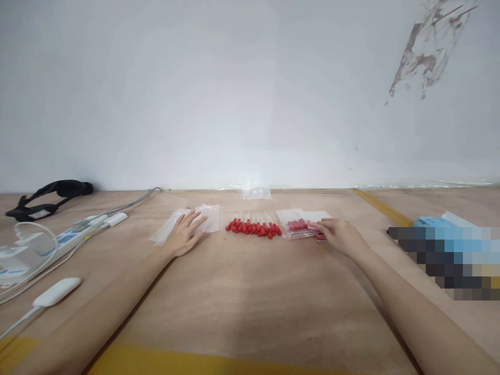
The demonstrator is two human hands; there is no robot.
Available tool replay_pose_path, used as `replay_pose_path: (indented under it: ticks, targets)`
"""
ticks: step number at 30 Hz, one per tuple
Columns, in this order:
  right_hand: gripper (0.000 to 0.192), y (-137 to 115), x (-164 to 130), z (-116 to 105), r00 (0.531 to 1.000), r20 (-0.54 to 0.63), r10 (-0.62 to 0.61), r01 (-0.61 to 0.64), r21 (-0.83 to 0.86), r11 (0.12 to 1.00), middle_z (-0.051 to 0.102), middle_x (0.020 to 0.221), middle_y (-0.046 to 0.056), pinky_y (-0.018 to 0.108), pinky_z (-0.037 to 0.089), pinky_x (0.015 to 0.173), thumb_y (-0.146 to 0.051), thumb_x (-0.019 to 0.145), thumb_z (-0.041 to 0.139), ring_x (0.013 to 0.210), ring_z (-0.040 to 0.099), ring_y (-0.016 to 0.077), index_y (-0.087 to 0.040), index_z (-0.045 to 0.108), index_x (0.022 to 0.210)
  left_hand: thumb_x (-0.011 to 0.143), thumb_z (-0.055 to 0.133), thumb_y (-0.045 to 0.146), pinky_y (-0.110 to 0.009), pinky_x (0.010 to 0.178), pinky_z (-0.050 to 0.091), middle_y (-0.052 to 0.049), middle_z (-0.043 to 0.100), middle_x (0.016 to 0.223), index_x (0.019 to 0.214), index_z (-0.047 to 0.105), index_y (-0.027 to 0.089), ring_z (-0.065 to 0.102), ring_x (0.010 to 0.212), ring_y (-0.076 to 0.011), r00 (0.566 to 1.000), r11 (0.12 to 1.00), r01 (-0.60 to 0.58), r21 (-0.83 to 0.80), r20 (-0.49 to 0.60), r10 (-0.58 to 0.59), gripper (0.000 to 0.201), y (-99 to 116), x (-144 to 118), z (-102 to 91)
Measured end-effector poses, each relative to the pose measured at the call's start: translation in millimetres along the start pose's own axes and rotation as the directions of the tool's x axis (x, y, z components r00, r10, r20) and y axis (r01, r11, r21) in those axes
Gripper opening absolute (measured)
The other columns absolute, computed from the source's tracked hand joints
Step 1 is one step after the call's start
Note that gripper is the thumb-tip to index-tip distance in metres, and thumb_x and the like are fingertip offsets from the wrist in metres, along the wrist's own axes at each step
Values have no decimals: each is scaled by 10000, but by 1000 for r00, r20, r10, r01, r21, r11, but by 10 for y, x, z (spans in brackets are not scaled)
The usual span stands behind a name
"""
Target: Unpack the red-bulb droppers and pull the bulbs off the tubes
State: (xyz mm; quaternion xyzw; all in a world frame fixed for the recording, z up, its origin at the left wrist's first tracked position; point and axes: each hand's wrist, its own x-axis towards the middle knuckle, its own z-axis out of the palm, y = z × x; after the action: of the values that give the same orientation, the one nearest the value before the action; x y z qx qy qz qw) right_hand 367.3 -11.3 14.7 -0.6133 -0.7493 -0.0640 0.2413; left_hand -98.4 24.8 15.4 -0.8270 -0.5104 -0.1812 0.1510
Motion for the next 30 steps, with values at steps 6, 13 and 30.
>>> replay_pose_path:
  ticks: [6,13,30]
  targets:
    - [376,-35,-19,-87,992,-75,-101,104,31,994,609,1086,77,348,450,818,-445,790,446,970,570,232,-190,632,995,884,334,369,-442,1039,220,-76,409,1311,1215,464,224,254,1280,-228,980,1000,-11,14,-200,14,384,136,-24,-18]
    - [266,-118,-54,-52,927,-300,-223,172,-187,967,673,908,43,318,442,701,-286,828,412,806,614,201,-205,666,832,881,366,341,-454,1024,256,-82,422,1291,1185,489,210,288,1256,-246,968,997,-75,-31,-241,65,353,154,-28,14]
    - [251,-2083,-124,351,881,439,174,-456,887,74,579,579,-14,234,464,439,-393,693,606,457,540,102,-155,527,682,863,439,359,-345,902,419,-69,581,1079,1063,579,192,523,1025,-186,974,762,-209,-613,-60,219,296,1118,8,-610]
